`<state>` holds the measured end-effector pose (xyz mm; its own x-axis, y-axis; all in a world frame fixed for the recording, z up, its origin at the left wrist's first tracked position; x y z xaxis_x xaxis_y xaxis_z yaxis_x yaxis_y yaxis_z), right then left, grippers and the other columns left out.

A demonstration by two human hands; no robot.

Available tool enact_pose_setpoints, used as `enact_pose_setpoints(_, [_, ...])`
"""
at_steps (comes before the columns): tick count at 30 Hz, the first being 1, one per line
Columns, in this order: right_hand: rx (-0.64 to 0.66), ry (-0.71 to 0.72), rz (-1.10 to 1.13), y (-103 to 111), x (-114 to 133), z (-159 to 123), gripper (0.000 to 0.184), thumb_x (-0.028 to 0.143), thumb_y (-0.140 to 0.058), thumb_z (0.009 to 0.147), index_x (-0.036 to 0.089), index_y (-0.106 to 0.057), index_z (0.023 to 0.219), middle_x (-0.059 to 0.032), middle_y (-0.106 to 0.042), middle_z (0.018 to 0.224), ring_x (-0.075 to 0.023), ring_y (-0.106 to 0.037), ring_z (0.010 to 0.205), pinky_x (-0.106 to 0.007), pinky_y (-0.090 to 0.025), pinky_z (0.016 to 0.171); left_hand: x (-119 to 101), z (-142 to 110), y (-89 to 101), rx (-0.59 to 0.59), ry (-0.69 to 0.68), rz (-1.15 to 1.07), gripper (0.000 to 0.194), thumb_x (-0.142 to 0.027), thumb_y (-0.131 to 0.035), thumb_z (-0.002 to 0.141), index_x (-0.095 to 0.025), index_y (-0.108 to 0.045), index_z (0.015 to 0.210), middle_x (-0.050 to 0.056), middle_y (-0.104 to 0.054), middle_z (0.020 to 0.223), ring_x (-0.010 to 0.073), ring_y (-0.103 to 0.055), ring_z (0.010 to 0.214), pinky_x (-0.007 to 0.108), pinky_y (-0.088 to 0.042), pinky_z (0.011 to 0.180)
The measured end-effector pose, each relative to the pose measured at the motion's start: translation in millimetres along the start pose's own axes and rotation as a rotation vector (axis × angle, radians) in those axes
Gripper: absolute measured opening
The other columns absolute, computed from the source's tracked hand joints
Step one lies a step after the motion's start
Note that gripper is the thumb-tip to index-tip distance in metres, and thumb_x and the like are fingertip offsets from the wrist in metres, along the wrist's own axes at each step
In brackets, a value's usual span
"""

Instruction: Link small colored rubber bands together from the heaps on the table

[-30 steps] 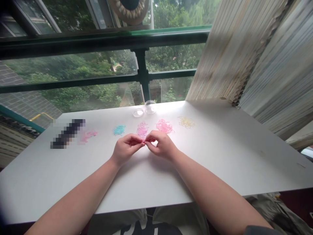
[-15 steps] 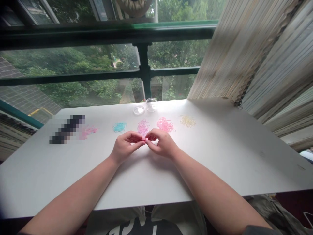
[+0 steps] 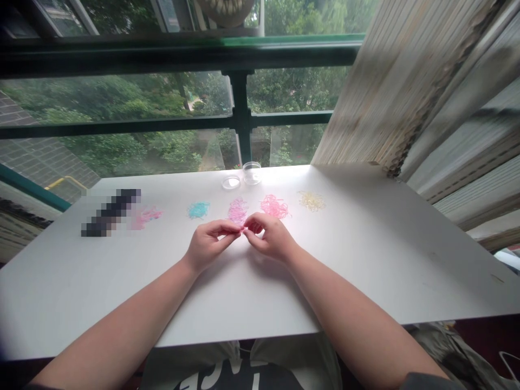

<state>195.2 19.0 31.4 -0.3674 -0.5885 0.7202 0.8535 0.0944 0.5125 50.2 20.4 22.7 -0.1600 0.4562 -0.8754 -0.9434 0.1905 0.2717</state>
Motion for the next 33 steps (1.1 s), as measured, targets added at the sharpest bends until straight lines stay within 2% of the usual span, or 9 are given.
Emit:
enact_pose_setpoints(5, [0.046, 0.026, 0.009, -3.4, 1.2, -0.4, 0.004, 0.018, -0.057, 0.077, 0.018, -0.058, 0.081, -0.0023, -0.062, 0.072, -0.0126, -0.057, 0.064, -0.026, -0.049, 0.061, -4.8, 3.0, 2.9, 0.000, -0.072, 0.078, 0.009, -0.026, -0.063, 0.077, -0.019, -0.069, 0.078, 0.007, -0.067, 0.084, 0.0177, -0.063, 0.081, 0.030, -0.052, 0.075])
enact_pose_setpoints(10, [0.074, 0.043, 0.005, -4.6, 2.3, -0.5, 0.002, 0.018, -0.056, 0.078, 0.018, -0.057, 0.076, -0.0015, -0.059, 0.068, -0.0119, -0.055, 0.062, -0.025, -0.048, 0.059, -2.2, 2.9, 3.1, -0.004, -0.026, 0.076, 0.009, -0.026, -0.064, 0.076, -0.018, -0.068, 0.078, 0.006, -0.067, 0.081, 0.0169, -0.062, 0.079, 0.028, -0.050, 0.072])
enact_pose_setpoints(29, [0.038, 0.041, 0.021, -0.9, 2.5, -0.2, 0.004, 0.014, -0.054, 0.076, 0.018, -0.055, 0.075, -0.0014, -0.059, 0.068, -0.0122, -0.055, 0.062, -0.026, -0.047, 0.060, 4.9, 2.0, 0.5, 0.024, 0.076, 0.081, 0.020, -0.032, -0.066, 0.073, -0.018, -0.067, 0.088, 0.006, -0.069, 0.085, 0.0175, -0.065, 0.079, 0.030, -0.053, 0.076])
enact_pose_setpoints(33, [0.039, 0.041, 0.011, -1.1, 1.9, -0.2, 0.004, 0.015, -0.055, 0.076, 0.018, -0.055, 0.075, -0.0013, -0.059, 0.068, -0.0122, -0.055, 0.062, -0.026, -0.047, 0.060, 5.4, 2.2, 1.3, 0.027, 0.078, 0.079, 0.018, -0.032, -0.065, 0.074, -0.017, -0.067, 0.084, 0.006, -0.069, 0.083, 0.0174, -0.064, 0.078, 0.029, -0.052, 0.075])
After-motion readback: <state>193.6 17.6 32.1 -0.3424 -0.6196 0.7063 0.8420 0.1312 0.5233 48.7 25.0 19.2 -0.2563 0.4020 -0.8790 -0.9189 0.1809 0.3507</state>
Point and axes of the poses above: each hand's wrist, its own z-axis towards the middle knuckle, its own y-axis out of the back of the hand, x = y × z, the point moved 6 cm from there along z, towards the middle knuckle
